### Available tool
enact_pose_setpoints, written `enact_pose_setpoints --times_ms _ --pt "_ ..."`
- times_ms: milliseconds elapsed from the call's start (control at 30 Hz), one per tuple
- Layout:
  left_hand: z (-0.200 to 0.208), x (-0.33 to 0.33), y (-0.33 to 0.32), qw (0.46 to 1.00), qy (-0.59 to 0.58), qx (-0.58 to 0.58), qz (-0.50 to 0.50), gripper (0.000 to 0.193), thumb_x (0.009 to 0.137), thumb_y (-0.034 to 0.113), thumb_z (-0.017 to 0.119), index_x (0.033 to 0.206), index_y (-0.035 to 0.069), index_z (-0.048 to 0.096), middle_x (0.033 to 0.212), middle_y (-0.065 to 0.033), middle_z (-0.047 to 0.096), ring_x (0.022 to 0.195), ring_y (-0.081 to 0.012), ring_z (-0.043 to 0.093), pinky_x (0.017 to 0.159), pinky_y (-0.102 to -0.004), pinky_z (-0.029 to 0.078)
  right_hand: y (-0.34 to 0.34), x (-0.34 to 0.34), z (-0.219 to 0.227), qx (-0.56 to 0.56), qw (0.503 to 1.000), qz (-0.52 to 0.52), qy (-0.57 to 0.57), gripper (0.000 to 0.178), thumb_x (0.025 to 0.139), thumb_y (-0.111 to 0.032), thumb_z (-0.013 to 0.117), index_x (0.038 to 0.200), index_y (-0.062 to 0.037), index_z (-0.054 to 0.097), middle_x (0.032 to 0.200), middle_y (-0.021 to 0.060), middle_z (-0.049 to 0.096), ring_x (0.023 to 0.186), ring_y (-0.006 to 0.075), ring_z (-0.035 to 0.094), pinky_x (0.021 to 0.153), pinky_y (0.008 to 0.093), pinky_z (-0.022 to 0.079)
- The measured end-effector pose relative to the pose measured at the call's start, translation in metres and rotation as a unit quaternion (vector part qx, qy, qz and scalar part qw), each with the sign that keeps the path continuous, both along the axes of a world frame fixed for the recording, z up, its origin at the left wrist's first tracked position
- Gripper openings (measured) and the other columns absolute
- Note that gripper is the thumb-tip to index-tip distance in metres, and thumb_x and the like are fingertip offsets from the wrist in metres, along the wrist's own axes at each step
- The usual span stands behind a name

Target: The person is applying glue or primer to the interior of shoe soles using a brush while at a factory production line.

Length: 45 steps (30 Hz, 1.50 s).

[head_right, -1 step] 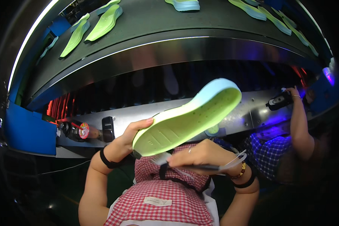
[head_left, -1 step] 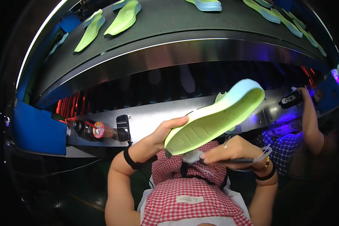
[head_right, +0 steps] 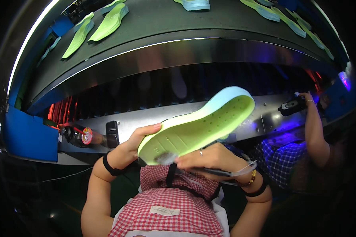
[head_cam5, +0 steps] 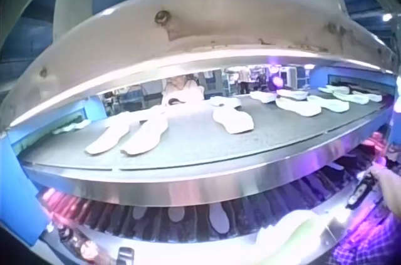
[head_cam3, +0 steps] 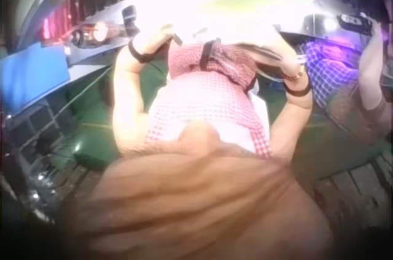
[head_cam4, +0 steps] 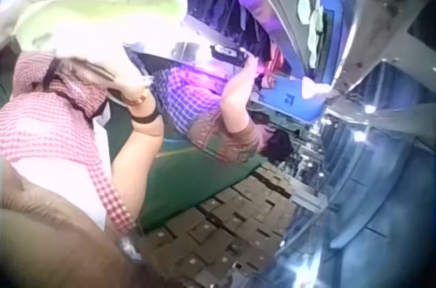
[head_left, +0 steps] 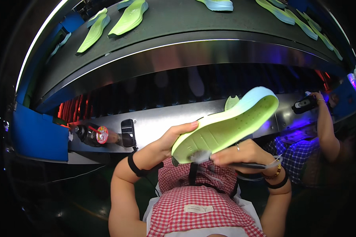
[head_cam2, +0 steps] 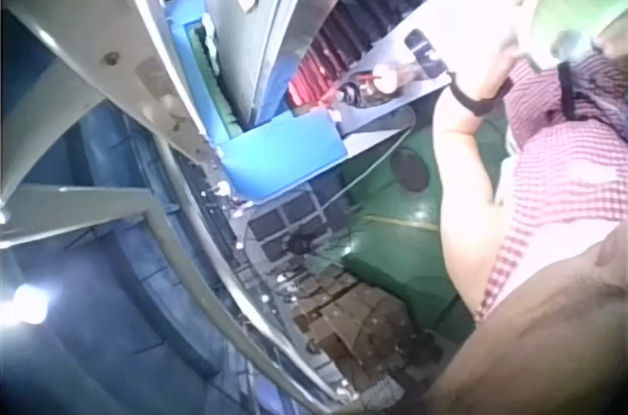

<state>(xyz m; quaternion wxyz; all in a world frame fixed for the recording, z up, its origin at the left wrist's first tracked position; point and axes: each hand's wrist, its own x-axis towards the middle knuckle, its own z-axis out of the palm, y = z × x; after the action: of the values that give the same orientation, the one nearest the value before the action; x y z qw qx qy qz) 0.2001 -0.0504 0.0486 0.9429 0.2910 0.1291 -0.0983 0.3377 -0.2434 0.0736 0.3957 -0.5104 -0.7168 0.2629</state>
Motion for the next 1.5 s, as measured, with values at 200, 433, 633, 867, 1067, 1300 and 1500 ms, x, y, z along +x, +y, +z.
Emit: enact_pose_setpoints --times_ms 200,433,633,867,1067,1300,1500 --pt "0.003 -0.008 0.005 0.987 0.093 0.116 -0.067 0.053 0.085 0.036 0.05 0.119 -0.005 0.044 0.104 -0.0195 0.056 0.084 -0.019 0.061 0.067 -0.0268 0.053 -0.011 -0.005 0.007 -0.032 0.994 0.003 -0.107 0.023 0.071 -0.008 0.06 0.093 -0.0147 0.065 0.096 0.0018 0.065 0.085 0.0168 0.063 0.075 0.0253 0.05" --pt "0.002 -0.018 0.012 0.984 0.111 0.125 -0.057 0.052 0.087 0.036 0.047 0.12 -0.004 0.043 0.104 -0.0191 0.057 0.085 -0.0204 0.062 0.069 -0.0285 0.053 -0.022 0.005 0.007 -0.098 0.977 0.023 -0.19 0.029 0.07 -0.003 0.061 0.096 -0.0148 0.064 0.098 0.0022 0.064 0.08 0.0162 0.064 0.068 0.0247 0.051" --pt "-0.003 -0.024 0.019 0.982 0.1 0.137 -0.079 0.053 0.086 0.036 0.049 0.119 -0.005 0.044 0.104 -0.0191 0.057 0.085 -0.0198 0.062 0.07 -0.0275 0.052 -0.026 0.015 0.004 -0.086 0.987 -0.015 -0.136 0.028 0.068 -0.004 0.06 0.095 -0.013 0.064 0.099 0.0025 0.064 0.077 0.0167 0.065 0.062 0.0234 0.052" --pt "0.001 -0.036 0.027 0.977 0.108 0.173 -0.066 0.051 0.084 0.036 0.051 0.113 -0.007 0.049 0.101 -0.0191 0.058 0.084 -0.0195 0.061 0.071 -0.0275 0.05 -0.028 0.03 0.005 -0.062 0.991 -0.062 -0.106 0.027 0.07 -0.003 0.061 0.096 -0.0114 0.063 0.098 0.0044 0.064 0.086 0.0199 0.063 0.07 0.0254 0.052" --pt "-0.011 -0.043 0.035 0.98 0.101 0.167 -0.037 0.05 0.083 0.033 0.053 0.112 -0.007 0.05 0.1 -0.0175 0.059 0.083 -0.0184 0.061 0.071 -0.0262 0.049 -0.025 0.036 -0.001 -0.063 0.987 -0.149 -0.027 0.021 0.074 -0.008 0.063 0.094 -0.0104 0.064 0.096 0.0058 0.064 0.086 0.0206 0.063 0.071 0.0271 0.052" --pt "-0.034 -0.04 0.033 0.994 0.05 0.098 0.014 0.046 0.084 0.029 0.05 0.114 -0.005 0.047 0.104 -0.0173 0.058 0.089 -0.021 0.06 0.077 -0.0284 0.049 -0.026 0.029 -0.015 -0.088 0.984 -0.123 0.091 0.027 0.073 -0.004 0.064 0.1 -0.0001 0.061 0.096 0.0123 0.064 0.084 0.0207 0.064 0.073 0.0269 0.051" --pt "-0.058 -0.005 -0.002 0.996 0.001 -0.045 0.071 0.051 0.085 0.03 0.044 0.121 -0.005 0.038 0.112 -0.0246 0.051 0.093 -0.0334 0.058 0.08 -0.0431 0.049 0.009 -0.002 -0.054 -0.093 0.926 -0.257 0.26 0.018 0.077 -0.003 0.061 0.094 0.0007 0.064 0.077 0.0076 0.064 0.056 0.0055 0.053 0.051 0.0187 0.044"
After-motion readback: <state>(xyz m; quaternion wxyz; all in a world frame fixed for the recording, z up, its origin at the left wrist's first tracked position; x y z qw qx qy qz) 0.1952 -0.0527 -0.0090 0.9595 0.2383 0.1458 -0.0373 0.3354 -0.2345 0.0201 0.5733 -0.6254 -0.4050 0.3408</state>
